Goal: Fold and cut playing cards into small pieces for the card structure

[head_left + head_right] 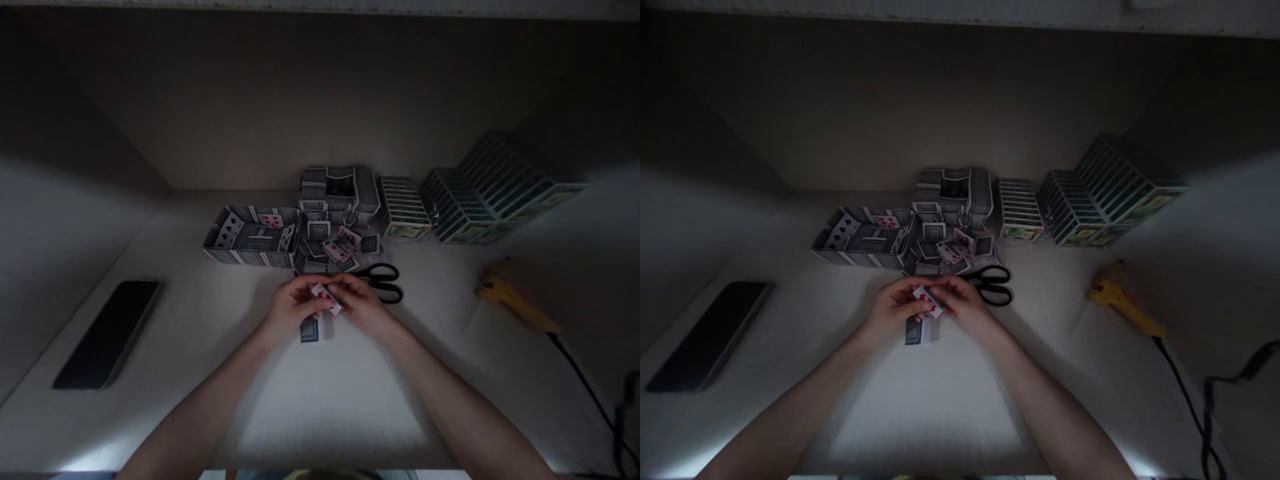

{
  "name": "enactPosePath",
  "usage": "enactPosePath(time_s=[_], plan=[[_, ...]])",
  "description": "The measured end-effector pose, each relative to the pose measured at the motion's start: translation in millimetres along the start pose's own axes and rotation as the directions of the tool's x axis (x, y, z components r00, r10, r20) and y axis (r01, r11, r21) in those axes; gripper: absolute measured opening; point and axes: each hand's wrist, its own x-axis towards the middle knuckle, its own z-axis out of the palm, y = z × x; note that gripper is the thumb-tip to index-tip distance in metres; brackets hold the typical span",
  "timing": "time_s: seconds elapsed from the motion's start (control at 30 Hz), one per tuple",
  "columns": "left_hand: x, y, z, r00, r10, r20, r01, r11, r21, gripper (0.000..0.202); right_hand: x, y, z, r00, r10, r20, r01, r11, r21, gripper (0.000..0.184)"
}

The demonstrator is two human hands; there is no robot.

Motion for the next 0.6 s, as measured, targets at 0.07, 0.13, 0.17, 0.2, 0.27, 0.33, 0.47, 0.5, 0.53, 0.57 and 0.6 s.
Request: enactPosePath(time_s=[0.07, 0.13, 0.17, 0.2, 0.27, 0.33, 0.47, 0.5, 0.53, 0.57, 0.6], plan=[[0.9, -1.0, -0.9, 1.000, -0.011, -0.006, 0.011, 1.000, 0.002, 0.036, -1.0, -1.4, 0.7, 0.999, 0.010, 0.052, -0.010, 1.000, -0.003, 0.023], [2.1, -1.6, -1.7, 1.000, -0.005, -0.018, 0.005, 1.000, 0.000, 0.035, -2.0, -3.5, 0.7, 0.992, 0.030, 0.119, -0.029, 0.999, -0.013, 0.022], [2.7, -1.6, -2.0, 1.000, -0.002, -0.027, 0.002, 1.000, 0.004, 0.034, -2.3, -4.4, 0.4, 0.989, 0.043, 0.143, -0.042, 0.999, -0.016, 0.023], [3.2, -1.3, -2.2, 0.999, 0.001, -0.037, -0.001, 1.000, 0.008, 0.033, -2.4, -5.2, -0.1, 0.986, 0.057, 0.157, -0.055, 0.998, -0.016, 0.024], [3.7, -0.2, -2.4, 0.999, -0.005, -0.041, 0.005, 1.000, 0.001, 0.034, -2.3, -5.8, -1.6, 0.983, 0.085, 0.164, -0.085, 0.996, -0.006, 0.028], [3.5, 1.2, -2.2, 1.000, -0.020, -0.022, 0.019, 0.999, -0.036, 0.041, -2.1, -5.6, -3.2, 0.979, 0.113, 0.168, -0.118, 0.993, 0.017, 0.028], [1.8, 2.7, -1.5, 0.996, -0.053, 0.070, 0.061, 0.991, -0.120, 0.040, -3.0, -5.3, -4.9, 0.964, 0.165, 0.207, -0.182, 0.981, 0.067, 0.026], [1.6, 2.5, -1.8, 0.994, -0.059, 0.089, 0.069, 0.990, -0.119, 0.035, -3.2, -5.3, -4.7, 0.963, 0.168, 0.212, -0.186, 0.980, 0.066, 0.027], [1.7, 2.0, -2.5, 0.994, -0.059, 0.096, 0.069, 0.992, -0.105, 0.031, -3.3, -5.2, -4.1, 0.963, 0.164, 0.212, -0.179, 0.982, 0.055, 0.028], [1.9, 1.4, -3.4, 0.995, -0.048, 0.087, 0.055, 0.995, -0.080, 0.028, -3.3, -4.8, -3.3, 0.967, 0.149, 0.208, -0.160, 0.986, 0.036, 0.028], [2.4, 0.8, -4.6, 0.997, -0.028, 0.066, 0.031, 0.998, -0.045, 0.025, -3.2, -4.1, -2.3, 0.972, 0.129, 0.198, -0.134, 0.991, 0.012, 0.029]])
